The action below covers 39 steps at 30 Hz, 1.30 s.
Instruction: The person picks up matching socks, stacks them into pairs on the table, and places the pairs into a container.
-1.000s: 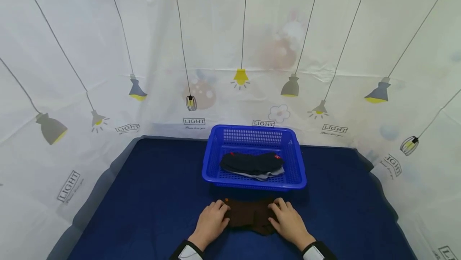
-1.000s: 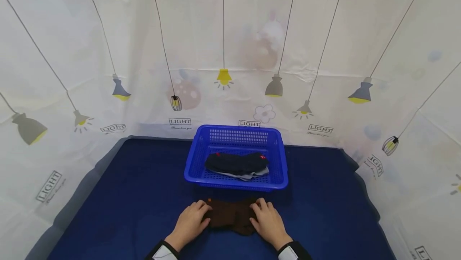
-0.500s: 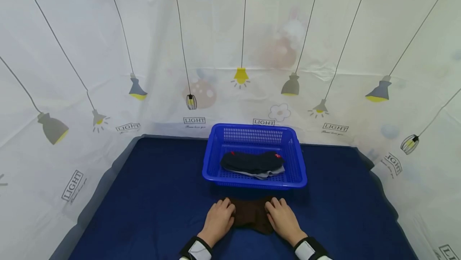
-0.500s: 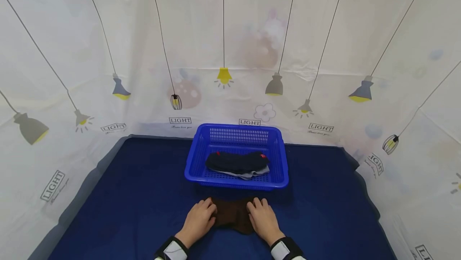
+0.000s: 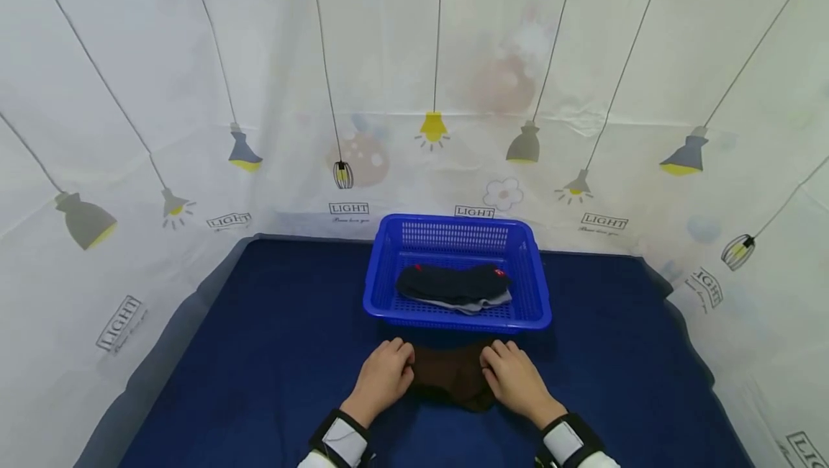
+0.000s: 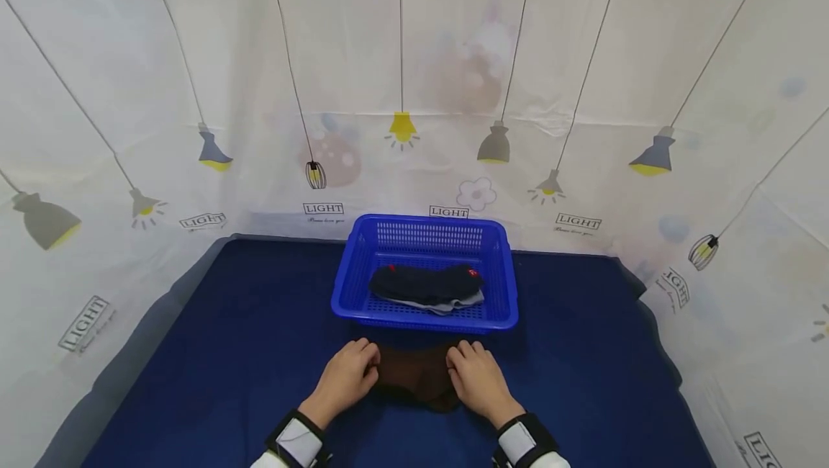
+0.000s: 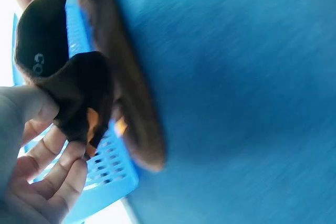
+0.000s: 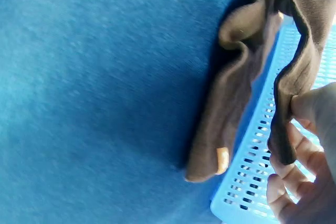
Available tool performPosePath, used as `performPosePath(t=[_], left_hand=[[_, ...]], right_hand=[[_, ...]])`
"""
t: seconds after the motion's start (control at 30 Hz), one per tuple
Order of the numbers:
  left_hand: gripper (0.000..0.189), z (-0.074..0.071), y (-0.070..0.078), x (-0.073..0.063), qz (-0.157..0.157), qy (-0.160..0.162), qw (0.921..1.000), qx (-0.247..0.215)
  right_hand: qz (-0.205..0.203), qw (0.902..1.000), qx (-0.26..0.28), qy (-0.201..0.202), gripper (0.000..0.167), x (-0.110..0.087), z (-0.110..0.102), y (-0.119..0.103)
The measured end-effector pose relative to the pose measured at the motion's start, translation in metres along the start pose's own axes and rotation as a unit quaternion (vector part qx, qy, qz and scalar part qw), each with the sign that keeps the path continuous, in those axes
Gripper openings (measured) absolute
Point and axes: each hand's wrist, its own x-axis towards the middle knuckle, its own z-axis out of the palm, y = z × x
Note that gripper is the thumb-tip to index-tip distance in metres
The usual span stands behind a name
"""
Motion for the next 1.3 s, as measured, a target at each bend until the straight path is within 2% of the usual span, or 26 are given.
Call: performPosePath(t=[0.1,0.2,0.33,0.63,0.83,0.97,1.1,1.3], left_hand=[[0.018,-0.006,0.000,0.006,0.016,0.016,0.9997,0.010],[0.017,-0.005,0.001,0.010,0.032,0.018,0.9988,0.034],[0.013,0.005,0.002,0.011,0.042,0.004,0.9977,0.053],[0.005,0.025,0.007,0.005,0.057,-0.016,0.9971,0.048],[0.011,0.032,0.007,0.000,0.047,-0.005,0.9981,0.040],[0.014,0.026,0.002,-0.002,0.032,0.019,0.9990,0.024],[0.018,0.020,-0.006,-0.006,0.002,0.039,0.9987,0.032],[0.022,0.020,-0.005,-0.013,0.001,-0.002,0.9996,0.029]], right_hand=[[-0.004,1.0000,-0.004,0.007,0.020,0.003,-0.004,0.001],[-0.010,0.9997,-0.019,0.014,0.020,0.004,-0.005,0.004],[-0.013,0.9989,-0.043,0.013,0.022,0.003,-0.004,0.007],[0.012,0.9974,-0.072,-0.001,0.026,-0.007,0.003,0.015],[0.021,0.9975,-0.067,-0.008,0.024,-0.012,0.010,0.018],[0.023,0.9979,-0.061,0.004,0.024,-0.013,0.009,0.019],[0.037,0.9978,-0.053,0.012,0.024,-0.013,0.006,0.021],[0.033,0.9983,-0.048,-0.004,0.026,-0.016,0.008,0.022]])
